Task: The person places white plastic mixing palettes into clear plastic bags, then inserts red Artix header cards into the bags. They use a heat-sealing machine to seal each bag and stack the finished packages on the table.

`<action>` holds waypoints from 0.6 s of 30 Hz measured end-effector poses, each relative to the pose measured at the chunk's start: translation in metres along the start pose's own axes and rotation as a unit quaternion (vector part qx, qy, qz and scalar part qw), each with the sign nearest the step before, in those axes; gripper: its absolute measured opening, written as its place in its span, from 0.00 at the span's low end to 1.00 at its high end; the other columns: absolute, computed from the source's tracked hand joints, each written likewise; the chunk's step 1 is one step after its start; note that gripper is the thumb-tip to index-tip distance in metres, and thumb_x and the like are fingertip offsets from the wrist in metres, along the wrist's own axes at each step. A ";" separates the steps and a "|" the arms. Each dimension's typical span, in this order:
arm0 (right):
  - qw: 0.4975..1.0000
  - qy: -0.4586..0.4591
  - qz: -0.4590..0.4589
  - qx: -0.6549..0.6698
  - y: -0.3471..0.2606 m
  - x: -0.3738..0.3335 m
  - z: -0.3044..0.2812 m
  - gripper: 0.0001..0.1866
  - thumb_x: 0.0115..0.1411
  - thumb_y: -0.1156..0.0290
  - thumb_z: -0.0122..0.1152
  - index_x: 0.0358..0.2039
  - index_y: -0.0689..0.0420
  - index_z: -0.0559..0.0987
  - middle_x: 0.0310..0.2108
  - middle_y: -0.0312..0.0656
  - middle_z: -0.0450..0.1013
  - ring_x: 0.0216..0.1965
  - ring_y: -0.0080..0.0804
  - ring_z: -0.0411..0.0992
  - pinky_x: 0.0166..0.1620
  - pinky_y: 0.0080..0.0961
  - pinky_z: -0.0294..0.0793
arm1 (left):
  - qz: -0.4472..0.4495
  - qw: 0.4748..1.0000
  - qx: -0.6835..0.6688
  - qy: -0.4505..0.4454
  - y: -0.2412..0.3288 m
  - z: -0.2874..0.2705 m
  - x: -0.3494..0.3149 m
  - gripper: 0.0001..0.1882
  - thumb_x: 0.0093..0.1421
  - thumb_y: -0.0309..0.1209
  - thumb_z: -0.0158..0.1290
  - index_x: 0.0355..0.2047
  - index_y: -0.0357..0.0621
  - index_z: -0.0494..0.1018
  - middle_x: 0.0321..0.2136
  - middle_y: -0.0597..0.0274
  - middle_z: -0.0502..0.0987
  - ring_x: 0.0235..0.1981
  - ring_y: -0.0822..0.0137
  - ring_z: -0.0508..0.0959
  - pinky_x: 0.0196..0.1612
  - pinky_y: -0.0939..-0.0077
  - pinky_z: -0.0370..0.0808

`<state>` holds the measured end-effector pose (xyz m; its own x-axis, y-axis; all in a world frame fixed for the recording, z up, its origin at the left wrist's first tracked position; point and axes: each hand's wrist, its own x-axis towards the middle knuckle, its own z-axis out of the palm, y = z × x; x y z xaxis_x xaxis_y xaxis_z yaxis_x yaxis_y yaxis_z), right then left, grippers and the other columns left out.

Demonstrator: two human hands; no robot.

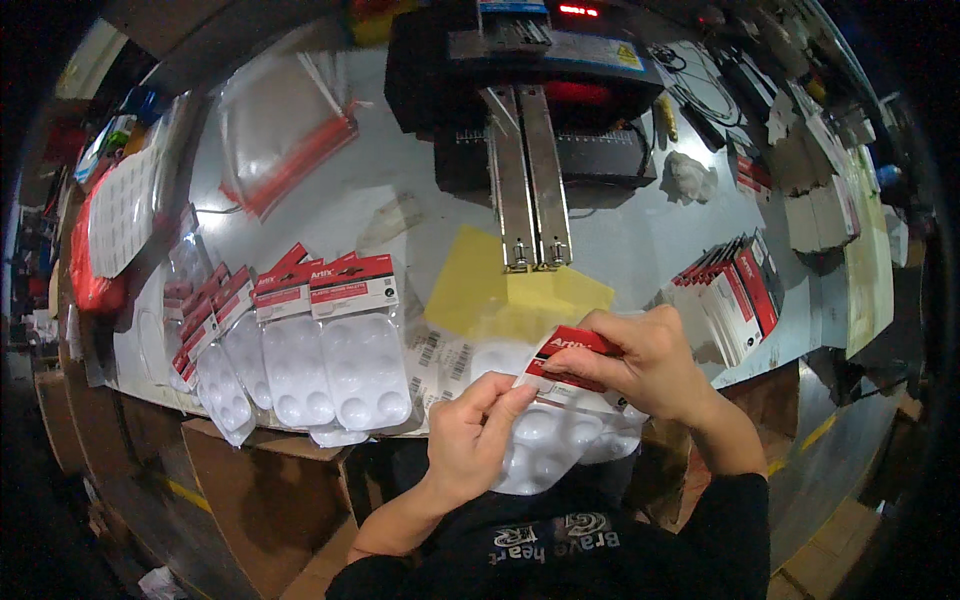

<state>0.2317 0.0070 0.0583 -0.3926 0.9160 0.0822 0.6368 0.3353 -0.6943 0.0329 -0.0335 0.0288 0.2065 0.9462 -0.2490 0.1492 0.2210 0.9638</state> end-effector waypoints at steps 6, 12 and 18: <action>0.907 -0.117 0.332 0.231 0.009 -0.017 -0.016 0.15 0.52 0.64 0.66 0.33 0.64 0.80 0.23 0.40 0.76 0.23 0.20 0.74 0.25 0.17 0.73 | 0.001 0.990 -0.078 0.115 -0.008 -0.006 0.005 0.10 0.62 0.29 0.49 0.31 0.33 0.75 0.23 0.71 0.74 0.24 0.82 0.67 0.28 0.89 0.63; 0.816 -0.079 0.344 0.458 0.021 -0.039 0.003 0.10 0.60 0.71 0.57 0.31 0.67 0.78 0.24 0.41 0.75 0.21 0.22 0.74 0.23 0.15 0.71 | -0.013 0.990 -0.063 0.124 -0.022 0.000 0.007 0.12 0.63 0.30 0.48 0.32 0.31 0.75 0.26 0.66 0.77 0.26 0.81 0.70 0.30 0.89 0.65; 0.783 -0.082 0.371 0.492 0.027 -0.030 0.009 0.11 0.61 0.70 0.54 0.34 0.68 0.76 0.25 0.43 0.75 0.20 0.24 0.73 0.24 0.17 0.73 | -0.027 0.988 -0.079 0.130 -0.028 0.002 0.015 0.13 0.64 0.32 0.47 0.31 0.33 0.75 0.21 0.71 0.73 0.24 0.82 0.64 0.26 0.86 0.62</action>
<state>0.2543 -0.0132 0.0308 -0.2886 0.7110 -0.6412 -0.0584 -0.6816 -0.7294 0.0335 -0.0257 -0.0020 -0.0562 0.9560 -0.2879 -0.0031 0.2882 0.9576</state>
